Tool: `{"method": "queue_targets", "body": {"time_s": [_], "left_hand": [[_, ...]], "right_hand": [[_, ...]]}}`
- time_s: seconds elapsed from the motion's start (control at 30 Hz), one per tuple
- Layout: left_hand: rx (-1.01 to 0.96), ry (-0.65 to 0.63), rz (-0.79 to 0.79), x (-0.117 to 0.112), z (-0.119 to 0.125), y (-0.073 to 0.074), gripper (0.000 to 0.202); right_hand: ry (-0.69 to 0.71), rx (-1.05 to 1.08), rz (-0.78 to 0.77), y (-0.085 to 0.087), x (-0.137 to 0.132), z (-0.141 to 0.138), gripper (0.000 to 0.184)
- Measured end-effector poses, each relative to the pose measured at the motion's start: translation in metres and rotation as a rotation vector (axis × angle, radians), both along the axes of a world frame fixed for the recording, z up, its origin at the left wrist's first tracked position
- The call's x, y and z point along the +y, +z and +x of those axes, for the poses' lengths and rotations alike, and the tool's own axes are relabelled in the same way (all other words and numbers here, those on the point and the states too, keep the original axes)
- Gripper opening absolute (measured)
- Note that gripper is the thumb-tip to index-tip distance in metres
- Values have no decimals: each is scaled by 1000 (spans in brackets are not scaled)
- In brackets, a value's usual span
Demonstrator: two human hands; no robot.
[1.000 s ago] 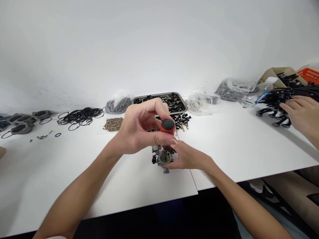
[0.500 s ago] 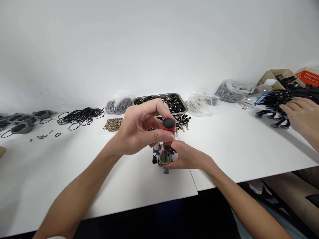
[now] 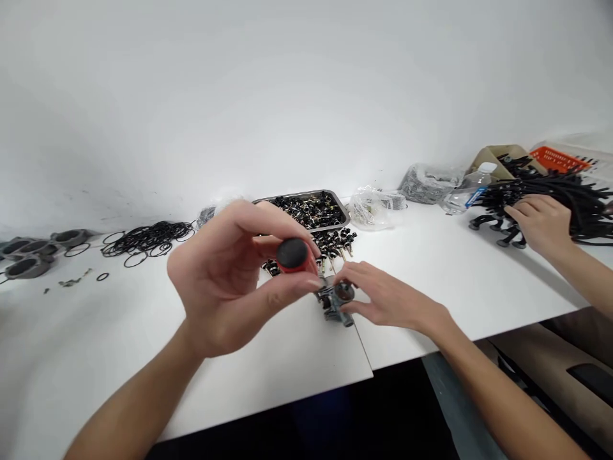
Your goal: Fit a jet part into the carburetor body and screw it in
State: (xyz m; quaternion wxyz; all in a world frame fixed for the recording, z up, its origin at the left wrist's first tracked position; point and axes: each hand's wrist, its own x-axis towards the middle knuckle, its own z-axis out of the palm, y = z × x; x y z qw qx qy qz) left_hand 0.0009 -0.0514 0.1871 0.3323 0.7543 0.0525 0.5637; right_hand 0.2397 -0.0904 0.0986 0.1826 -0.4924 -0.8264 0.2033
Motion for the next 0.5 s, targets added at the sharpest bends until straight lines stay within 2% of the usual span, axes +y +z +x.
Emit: {"method": "queue_targets", "body": {"time_s": [0.13, 0.23, 0.37, 0.5], "left_hand": [[-26, -1, -2, 5, -2, 2, 19], [-20, -4, 7, 6, -3, 3, 18], [9, 2, -12, 7, -4, 4, 17], [21, 8, -24, 7, -5, 4, 18]], "right_hand": [[-153, -8, -43, 4, -6, 54, 27], [-250, -97, 17, 4, -4, 104, 30], [-360, -230, 80, 5, 8, 169, 31], [-504, -305, 108, 5, 24, 220, 26]]}}
